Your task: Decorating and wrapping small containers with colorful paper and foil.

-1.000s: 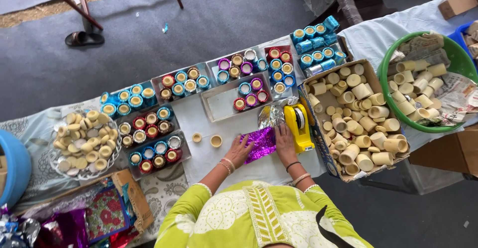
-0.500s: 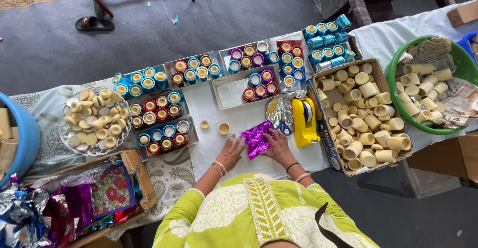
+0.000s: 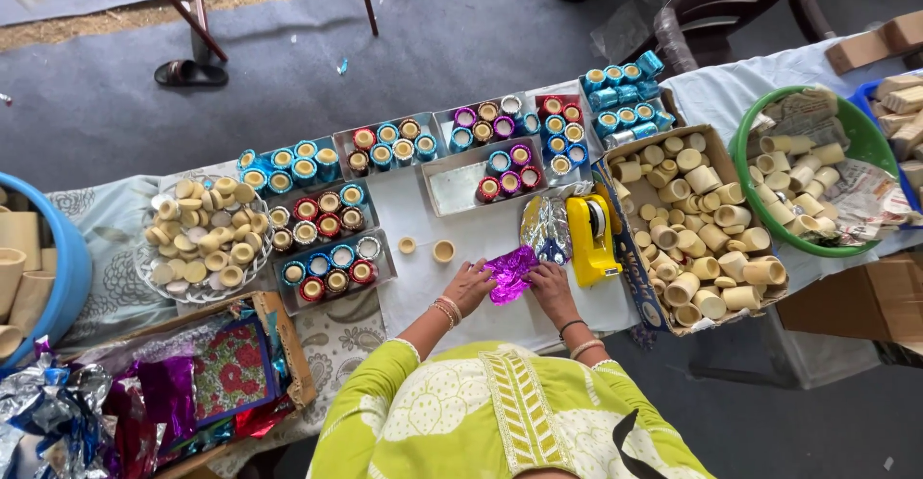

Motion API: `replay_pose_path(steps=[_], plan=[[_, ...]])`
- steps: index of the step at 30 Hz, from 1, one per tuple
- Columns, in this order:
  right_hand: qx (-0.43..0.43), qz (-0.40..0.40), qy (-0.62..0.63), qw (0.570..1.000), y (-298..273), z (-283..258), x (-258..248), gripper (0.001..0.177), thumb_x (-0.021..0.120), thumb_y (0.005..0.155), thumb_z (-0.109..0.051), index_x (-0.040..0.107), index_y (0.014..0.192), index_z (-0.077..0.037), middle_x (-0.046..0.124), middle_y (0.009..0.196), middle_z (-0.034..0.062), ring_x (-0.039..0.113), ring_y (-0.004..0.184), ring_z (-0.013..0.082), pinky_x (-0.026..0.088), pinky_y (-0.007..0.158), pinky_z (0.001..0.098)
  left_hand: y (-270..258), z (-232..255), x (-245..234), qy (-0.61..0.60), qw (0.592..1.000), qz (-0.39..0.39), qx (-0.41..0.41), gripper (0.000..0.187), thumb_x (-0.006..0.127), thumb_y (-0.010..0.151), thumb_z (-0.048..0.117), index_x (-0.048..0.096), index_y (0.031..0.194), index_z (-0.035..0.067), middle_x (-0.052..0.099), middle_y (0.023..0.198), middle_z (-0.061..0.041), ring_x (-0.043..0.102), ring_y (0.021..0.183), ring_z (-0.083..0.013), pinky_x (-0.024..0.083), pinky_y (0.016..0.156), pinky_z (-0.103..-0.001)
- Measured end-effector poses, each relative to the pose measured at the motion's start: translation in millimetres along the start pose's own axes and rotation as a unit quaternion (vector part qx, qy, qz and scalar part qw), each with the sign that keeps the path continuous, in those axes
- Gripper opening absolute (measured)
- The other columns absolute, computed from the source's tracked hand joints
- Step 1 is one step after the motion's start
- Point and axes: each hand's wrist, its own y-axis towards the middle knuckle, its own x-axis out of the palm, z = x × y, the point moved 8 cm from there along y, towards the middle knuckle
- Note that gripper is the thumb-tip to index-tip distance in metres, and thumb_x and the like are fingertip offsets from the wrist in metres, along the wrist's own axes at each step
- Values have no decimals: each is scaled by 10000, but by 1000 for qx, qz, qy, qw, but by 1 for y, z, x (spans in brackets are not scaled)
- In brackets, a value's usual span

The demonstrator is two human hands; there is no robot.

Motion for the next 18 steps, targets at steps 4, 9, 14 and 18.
replay_pose_path(steps=[4, 9, 14, 18], plan=[[40, 46, 104, 993, -8, 28, 19, 230, 803, 767, -127, 775, 992, -170, 736, 1003, 15, 634, 1098, 251, 472, 997, 397, -10, -6, -32, -98, 992, 68, -36, 90, 691, 911, 138, 644, 986, 123, 695, 1064, -70, 599, 1196, -289, 464, 964, -477], [258, 85, 509, 817, 3, 42, 28, 156, 769, 902, -127, 740, 1031, -44, 725, 914, -55, 619, 853, 67, 510, 781, 229, -35, -58, -12, -423, 871, 118, -222, 257, 712, 983, 234, 577, 947, 19, 605, 784, -67, 568, 708, -204, 474, 644, -370], [278, 161, 569, 757, 32, 40, 62, 153, 711, 1015, -174, 699, 986, -25, 631, 838, -43, 498, 750, 65, 422, 672, 240, -43, -68, -29, -547, 774, 210, -240, 251, 682, 995, 214, 546, 949, 8, 566, 754, -50, 514, 692, -107, 482, 622, -316], [254, 236, 435, 831, 62, -26, 20, 218, 670, 1042, -215, 675, 953, -16, 624, 796, -21, 470, 739, 73, 434, 678, 246, -52, -67, -70, -514, 759, 287, -278, 228, 660, 988, 210, 558, 1059, 19, 609, 761, -81, 504, 675, -111, 455, 604, -319]])
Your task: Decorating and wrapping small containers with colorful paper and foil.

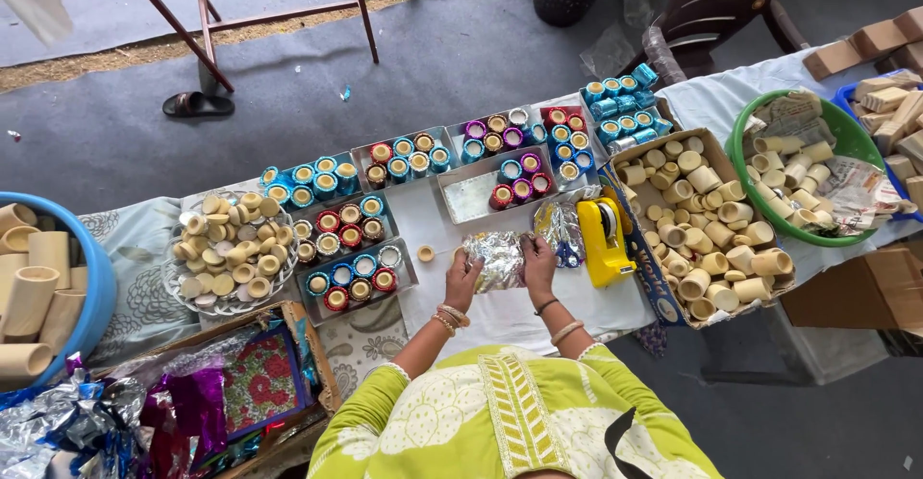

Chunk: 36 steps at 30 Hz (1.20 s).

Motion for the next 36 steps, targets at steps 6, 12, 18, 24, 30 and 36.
replay_pose_path(steps=[6, 12, 18, 24, 30, 36], plan=[[-36, 46, -66, 996, -7, -34, 15, 246, 687, 998, -245, 699, 942, -6, 606, 756, -9, 479, 700, 86, 431, 646, 257, -7, 20, -33, 39, 992, 117, 15, 213, 640, 1007, 238, 590, 1024, 33, 592, 680, -99, 475, 575, -151, 425, 535, -343], [13, 30, -26, 999, -17, -62, 28, 277, 657, 1013, -302, 745, 945, -49, 554, 668, -46, 436, 575, 49, 367, 509, 248, -17, 8, -51, 48, 985, 164, -30, 274, 614, 1044, 278, 592, 927, 32, 494, 610, -94, 414, 554, -153, 370, 507, -353], [31, 33, -38, 998, -7, -37, 31, 326, 679, 1014, -342, 716, 913, -35, 551, 632, -39, 460, 513, 38, 378, 451, 249, -15, -6, -57, 66, 982, 174, -22, 281, 611, 1049, 283, 597, 913, 37, 509, 607, -81, 428, 551, -162, 389, 515, -366], [63, 39, -67, 995, 14, -26, 15, 306, 695, 984, -325, 698, 899, -31, 599, 639, -17, 480, 487, 66, 391, 448, 278, -10, -23, -59, 109, 978, 173, -37, 167, 616, 996, 224, 607, 998, 57, 596, 622, -86, 568, 541, -198, 450, 531, -388], [42, 4, -184, 982, 36, 21, -6, 293, 715, 983, -329, 701, 925, -42, 638, 670, 43, 522, 545, 136, 430, 522, 325, -28, 30, -38, 305, 941, 71, 127, 158, 604, 1028, 210, 587, 1108, 75, 628, 943, -136, 601, 922, -293, 499, 842, -447], [20, -4, -320, 947, 39, 11, -1, 262, 677, 973, -355, 714, 960, -95, 694, 753, 137, 663, 683, 334, 493, 605, 442, -40, 34, 35, 454, 795, -105, 389, 418, 650, 965, 310, 540, 1298, 84, 514, 1320, -166, 435, 1334, -325, 309, 1181, -503]])
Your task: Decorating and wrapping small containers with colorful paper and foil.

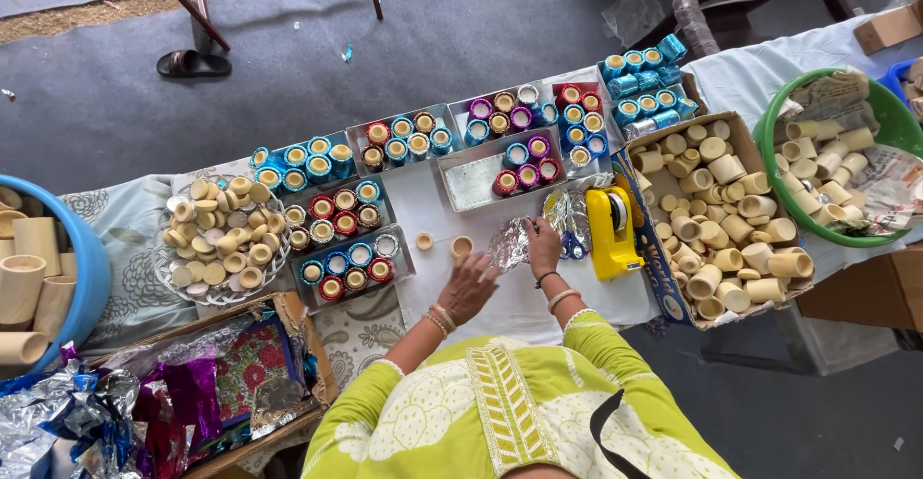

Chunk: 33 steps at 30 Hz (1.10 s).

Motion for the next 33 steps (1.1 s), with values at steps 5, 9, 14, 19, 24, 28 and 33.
replay_pose_path(steps=[5, 9, 14, 19, 24, 28, 33], plan=[[-27, -18, -36, 999, 11, 0, 12, 290, 671, 972, -384, 711, 935, -100, 704, 783, 153, 676, 745, 384, 507, 651, 480, 33, 12, 11, 31, 992, -119, 38, 555, 589, 972, 422, 499, 1402, 83, 509, 1417, -173, 390, 1434, -336, 193, 1248, -505], [2, -51, -42, 998, 17, 6, 20, 312, 665, 958, -431, 726, 953, -125, 710, 791, 144, 683, 759, 375, 514, 649, 479, 8, -19, 79, 23, 959, -278, -46, 636, 496, 1011, 532, 477, 1416, 42, 515, 1360, -261, 338, 1435, -432, 131, 1246, -527], [2, -89, -10, 996, 23, 18, 24, 277, 673, 961, -378, 705, 1036, -114, 715, 833, 146, 696, 777, 363, 526, 674, 468, -2, -30, 85, 84, 953, -292, -24, 620, 474, 999, 536, 500, 1361, 33, 515, 1364, -287, 326, 1434, -458, 104, 1245, -527], [-75, -98, 18, 992, 15, 1, 6, 250, 708, 935, -218, 648, 1128, -71, 720, 920, 159, 700, 842, 362, 544, 726, 455, -2, -33, 85, 136, 954, -266, -13, 523, 485, 993, 496, 536, 1260, 49, 514, 1399, -297, 302, 1469, -442, 79, 1238, -577], [-175, -57, -28, 982, 3, -33, -20, 241, 679, 943, -67, 610, 1174, -49, 627, 1096, 184, 637, 971, 378, 545, 801, 450, -6, -37, 89, 164, 957, -239, -11, 436, 500, 997, 437, 554, 1221, 66, 526, 1405, -300, 289, 1498, -403, 76, 1224, -617], [-268, -77, -71, 958, -15, -8, 16, 203, 694, 983, -65, 618, 1166, -113, 605, 1120, 116, 612, 1064, 318, 557, 896, 399, -6, -38, 88, 166, 960, -225, -16, 409, 501, 999, 416, 554, 1228, 82, 517, 1420, -318, 282, 1490, -402, 85, 1206, -611], [-327, -173, -85, 925, -49, -43, 24, 630, 832, 735, -163, 599, 1320, -164, 572, 1302, 86, 508, 1206, 316, 435, 1070, 431, 4, -40, 63, 149, 968, -196, -37, 392, 543, 913, 247, 545, 1287, 132, 522, 1448, -220, 297, 1479, -356, 143, 1191, -598]])
